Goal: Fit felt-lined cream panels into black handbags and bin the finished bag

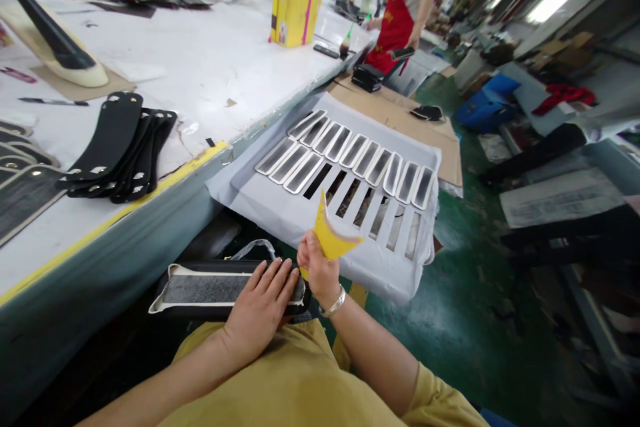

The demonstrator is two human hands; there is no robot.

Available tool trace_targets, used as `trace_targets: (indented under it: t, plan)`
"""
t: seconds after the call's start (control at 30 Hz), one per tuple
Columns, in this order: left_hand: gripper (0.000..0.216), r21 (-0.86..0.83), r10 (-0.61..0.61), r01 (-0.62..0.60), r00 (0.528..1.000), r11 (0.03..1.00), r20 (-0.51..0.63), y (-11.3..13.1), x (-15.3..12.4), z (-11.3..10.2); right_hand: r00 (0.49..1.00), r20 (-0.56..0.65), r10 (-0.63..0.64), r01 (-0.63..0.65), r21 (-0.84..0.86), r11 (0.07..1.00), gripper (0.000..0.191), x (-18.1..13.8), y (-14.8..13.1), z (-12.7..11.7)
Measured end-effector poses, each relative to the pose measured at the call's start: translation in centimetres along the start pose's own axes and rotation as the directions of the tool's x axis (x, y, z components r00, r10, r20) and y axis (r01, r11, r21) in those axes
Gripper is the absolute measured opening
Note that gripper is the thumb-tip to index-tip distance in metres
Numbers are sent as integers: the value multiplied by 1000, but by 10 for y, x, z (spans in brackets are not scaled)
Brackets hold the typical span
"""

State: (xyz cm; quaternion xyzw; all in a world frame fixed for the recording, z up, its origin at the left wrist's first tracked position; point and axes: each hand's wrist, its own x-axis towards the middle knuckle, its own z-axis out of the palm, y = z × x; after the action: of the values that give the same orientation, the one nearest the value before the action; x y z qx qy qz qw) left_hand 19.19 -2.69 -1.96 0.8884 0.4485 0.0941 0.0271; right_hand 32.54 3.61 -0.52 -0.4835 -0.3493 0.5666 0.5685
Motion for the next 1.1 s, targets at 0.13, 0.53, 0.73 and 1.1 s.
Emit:
trace_targets:
  t: [0.13, 0.53, 0.73, 1.1]
  plan:
    - [58, -14, -4, 4, 1000, 1000, -18, -2, -3, 0, 981, -122, 149, -130, 156, 979, 26, 6, -14, -21]
    - [60, -37, -21, 18, 996, 999, -86, -1, -6, 8, 914, 49, 404, -395, -129, 910, 32, -29, 3, -47]
    - [58, -46, -20, 15, 994, 999, -105, -2, -6, 6, 913, 67, 402, -387, -166, 907, 31, -27, 3, -47]
    - [64, -38, -15, 13, 999, 999, -51, -4, -6, 4, 896, 58, 441, -398, -336, 854, 28, -22, 0, -42]
